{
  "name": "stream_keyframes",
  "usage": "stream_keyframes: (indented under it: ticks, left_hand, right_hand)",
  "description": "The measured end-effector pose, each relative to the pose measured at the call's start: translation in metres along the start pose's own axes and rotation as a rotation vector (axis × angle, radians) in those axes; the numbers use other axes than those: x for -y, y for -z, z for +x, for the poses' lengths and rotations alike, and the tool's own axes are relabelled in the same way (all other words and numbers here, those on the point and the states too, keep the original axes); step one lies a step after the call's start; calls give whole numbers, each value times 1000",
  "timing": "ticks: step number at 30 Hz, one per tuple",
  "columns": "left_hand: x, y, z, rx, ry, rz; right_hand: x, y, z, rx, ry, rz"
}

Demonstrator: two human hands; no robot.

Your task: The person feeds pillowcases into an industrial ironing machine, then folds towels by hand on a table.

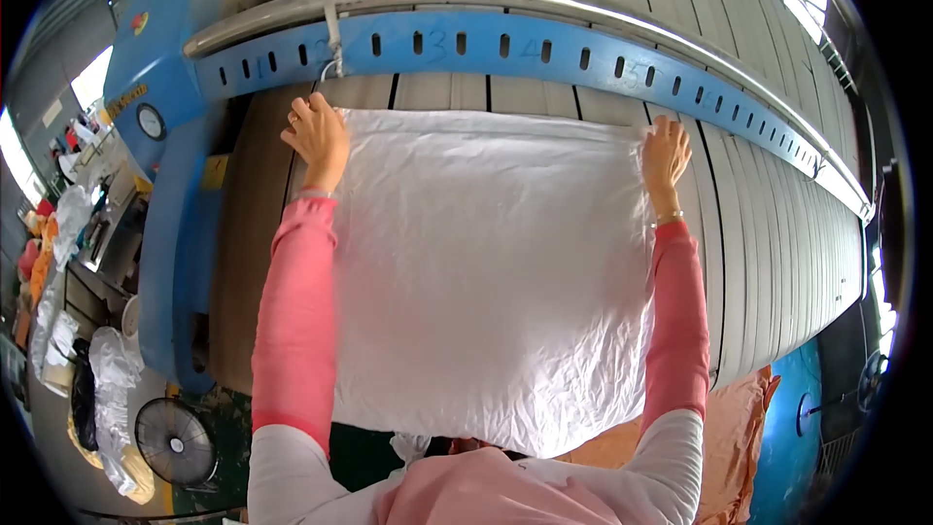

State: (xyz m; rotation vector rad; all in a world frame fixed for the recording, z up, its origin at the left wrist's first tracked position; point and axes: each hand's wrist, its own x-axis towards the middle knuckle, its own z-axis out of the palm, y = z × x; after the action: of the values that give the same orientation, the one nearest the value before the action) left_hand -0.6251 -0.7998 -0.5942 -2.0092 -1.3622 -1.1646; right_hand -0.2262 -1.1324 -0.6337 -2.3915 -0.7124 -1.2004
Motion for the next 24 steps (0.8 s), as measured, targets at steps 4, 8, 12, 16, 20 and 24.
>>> stream_keyframes:
  ticks: [4, 8, 12, 16, 20, 24]
  left_hand:
    - [-17, 6, -19, 293, -325, -214]
    - [-20, -14, -12, 473, -168, -173]
    - [-26, -20, 5, 556, -148, -181]
    - [-25, -37, 19, 513, -217, -242]
    - [-2, -36, 28, 434, -286, -372]
    - [39, 49, -40, 316, -402, -468]
  right_hand:
    - [4, 1, -10, 149, 267, 150]
    - [2, -4, -3, 454, 141, 235]
    - [7, -10, 13, 502, 136, 239]
    - [16, -11, 29, 531, 115, 155]
    - [20, 7, 26, 443, 88, 142]
    - [-14, 82, -65, 448, 245, 438]
